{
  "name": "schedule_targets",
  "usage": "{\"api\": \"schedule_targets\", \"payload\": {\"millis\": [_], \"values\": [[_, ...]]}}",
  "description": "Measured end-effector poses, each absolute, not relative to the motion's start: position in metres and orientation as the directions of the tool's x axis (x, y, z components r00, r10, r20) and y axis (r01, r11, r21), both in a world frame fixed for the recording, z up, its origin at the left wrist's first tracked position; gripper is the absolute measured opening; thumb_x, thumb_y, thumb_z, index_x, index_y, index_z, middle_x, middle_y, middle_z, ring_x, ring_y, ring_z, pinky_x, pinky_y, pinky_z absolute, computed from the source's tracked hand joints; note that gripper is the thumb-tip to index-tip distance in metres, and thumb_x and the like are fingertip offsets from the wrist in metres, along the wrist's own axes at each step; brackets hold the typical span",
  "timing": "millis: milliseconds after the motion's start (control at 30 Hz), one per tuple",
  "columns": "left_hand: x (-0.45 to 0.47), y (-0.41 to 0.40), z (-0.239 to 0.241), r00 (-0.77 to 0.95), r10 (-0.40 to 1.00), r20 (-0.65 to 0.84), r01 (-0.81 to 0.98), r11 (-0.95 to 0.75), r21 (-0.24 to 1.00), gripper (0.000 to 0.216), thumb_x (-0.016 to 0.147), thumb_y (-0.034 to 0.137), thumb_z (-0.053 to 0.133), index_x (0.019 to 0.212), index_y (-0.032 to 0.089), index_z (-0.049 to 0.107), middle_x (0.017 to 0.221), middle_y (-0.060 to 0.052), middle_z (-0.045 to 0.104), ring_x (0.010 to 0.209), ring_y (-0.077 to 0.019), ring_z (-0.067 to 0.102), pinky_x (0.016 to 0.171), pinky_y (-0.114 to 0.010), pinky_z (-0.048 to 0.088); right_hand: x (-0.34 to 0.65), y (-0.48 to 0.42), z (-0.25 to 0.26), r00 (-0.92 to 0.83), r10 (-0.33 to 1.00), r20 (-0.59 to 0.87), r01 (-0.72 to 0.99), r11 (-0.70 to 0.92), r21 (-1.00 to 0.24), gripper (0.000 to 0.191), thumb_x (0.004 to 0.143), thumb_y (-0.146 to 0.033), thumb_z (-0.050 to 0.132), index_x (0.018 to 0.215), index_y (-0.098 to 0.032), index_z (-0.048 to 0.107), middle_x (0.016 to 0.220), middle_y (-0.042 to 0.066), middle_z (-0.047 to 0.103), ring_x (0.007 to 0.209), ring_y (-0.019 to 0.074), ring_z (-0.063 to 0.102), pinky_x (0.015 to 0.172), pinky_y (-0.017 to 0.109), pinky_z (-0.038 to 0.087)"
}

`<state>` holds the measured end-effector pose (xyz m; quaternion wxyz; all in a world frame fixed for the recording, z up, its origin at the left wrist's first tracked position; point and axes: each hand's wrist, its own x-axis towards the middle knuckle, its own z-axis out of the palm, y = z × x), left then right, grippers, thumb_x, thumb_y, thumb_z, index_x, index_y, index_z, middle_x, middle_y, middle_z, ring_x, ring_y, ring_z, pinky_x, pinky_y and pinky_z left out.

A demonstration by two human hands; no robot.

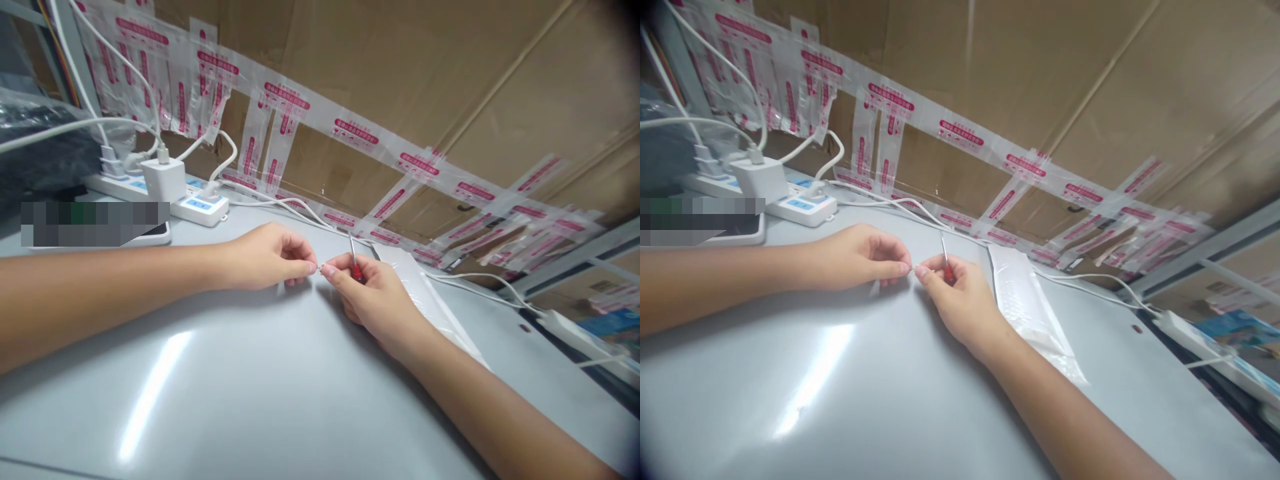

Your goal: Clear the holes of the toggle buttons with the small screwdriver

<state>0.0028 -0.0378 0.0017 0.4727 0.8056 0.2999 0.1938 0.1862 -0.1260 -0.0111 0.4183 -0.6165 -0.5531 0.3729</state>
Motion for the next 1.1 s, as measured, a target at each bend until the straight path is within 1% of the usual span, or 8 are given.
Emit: {"api": "schedule_targets", "payload": {"millis": [167, 400, 500, 600, 733, 867, 1000, 1100], "values": [[0.003, -0.039, 0.001, 0.745, 0.666, 0.016, 0.301, -0.358, 0.884, 0.014, 0.081, 0.028, 0.065, 0.086, 0.016, 0.071, 0.067, 0.003, 0.065, 0.065, -0.0106, 0.059, 0.064, -0.022, 0.044, 0.185, -0.126, -0.013, 0.090, 0.996, 0.011, 0.375, -0.023, -0.927, 0.032, 0.085, -0.051, 0.069, 0.086, -0.019, 0.063, 0.054, -0.009, 0.035, 0.043, 0.0035, 0.027, 0.041, 0.020, 0.021], [0.002, -0.036, 0.002, 0.743, 0.669, 0.027, 0.290, -0.358, 0.887, 0.015, 0.082, 0.029, 0.066, 0.088, 0.017, 0.072, 0.070, 0.003, 0.068, 0.067, -0.0109, 0.062, 0.064, -0.021, 0.046, 0.183, -0.127, -0.009, 0.141, 0.989, -0.049, 0.322, -0.093, -0.942, 0.034, 0.082, -0.051, 0.072, 0.087, -0.019, 0.063, 0.053, -0.010, 0.034, 0.042, 0.0034, 0.024, 0.039, 0.019, 0.019], [0.000, -0.034, 0.000, 0.734, 0.678, 0.029, 0.266, -0.326, 0.907, 0.016, 0.082, 0.030, 0.067, 0.091, 0.018, 0.074, 0.078, 0.002, 0.073, 0.075, -0.0125, 0.066, 0.072, -0.022, 0.049, 0.181, -0.127, -0.005, 0.170, 0.980, -0.103, 0.228, -0.140, -0.964, 0.032, 0.081, -0.048, 0.074, 0.086, -0.019, 0.060, 0.050, -0.011, 0.032, 0.040, 0.0040, 0.023, 0.037, 0.019, 0.017], [-0.001, -0.032, 0.000, 0.720, 0.694, -0.022, 0.254, -0.233, 0.939, 0.020, 0.082, 0.029, 0.068, 0.098, 0.020, 0.074, 0.091, 0.000, 0.077, 0.089, -0.0148, 0.070, 0.082, -0.024, 0.050, 0.179, -0.128, -0.002, 0.180, 0.974, -0.140, 0.150, -0.168, -0.974, 0.030, 0.080, -0.044, 0.074, 0.086, -0.020, 0.058, 0.047, -0.012, 0.030, 0.039, 0.0041, 0.021, 0.037, 0.019, 0.015], [-0.001, -0.031, 0.001, 0.699, 0.708, -0.106, 0.254, -0.106, 0.961, 0.025, 0.081, 0.025, 0.070, 0.105, 0.020, 0.073, 0.101, -0.003, 0.078, 0.101, -0.0170, 0.070, 0.090, -0.026, 0.050, 0.179, -0.127, -0.002, 0.185, 0.970, -0.156, 0.125, -0.180, -0.976, 0.029, 0.080, -0.043, 0.074, 0.088, -0.020, 0.058, 0.045, -0.012, 0.030, 0.039, 0.0041, 0.021, 0.037, 0.018, 0.015], [-0.001, -0.028, -0.003, 0.732, 0.680, -0.043, 0.222, -0.179, 0.959, 0.021, 0.080, 0.023, 0.070, 0.100, 0.021, 0.073, 0.098, -0.001, 0.078, 0.096, -0.0158, 0.071, 0.087, -0.025, 0.050, 0.181, -0.127, -0.003, 0.198, 0.970, -0.143, 0.148, -0.174, -0.974, 0.028, 0.079, -0.043, 0.074, 0.088, -0.021, 0.059, 0.044, -0.011, 0.033, 0.038, 0.0047, 0.023, 0.036, 0.018, 0.016], [0.001, -0.025, -0.009, 0.737, 0.676, -0.006, 0.145, -0.149, 0.978, 0.017, 0.080, 0.020, 0.070, 0.097, 0.019, 0.070, 0.088, 0.000, 0.077, 0.086, -0.0135, 0.071, 0.084, -0.026, 0.052, 0.181, -0.127, -0.001, 0.194, 0.970, -0.150, 0.212, -0.191, -0.958, 0.027, 0.079, -0.045, 0.071, 0.088, -0.022, 0.060, 0.040, -0.009, 0.037, 0.036, 0.0059, 0.028, 0.036, 0.018, 0.015], [0.002, -0.026, -0.008, 0.720, 0.694, 0.012, 0.135, -0.157, 0.978, 0.017, 0.079, 0.020, 0.071, 0.097, 0.018, 0.070, 0.088, 0.000, 0.076, 0.081, -0.0124, 0.070, 0.083, -0.026, 0.053, 0.181, -0.128, -0.001, 0.190, 0.968, -0.163, 0.232, -0.206, -0.951, 0.025, 0.079, -0.044, 0.070, 0.087, -0.022, 0.060, 0.040, -0.009, 0.038, 0.036, 0.0062, 0.030, 0.035, 0.017, 0.015]]}}
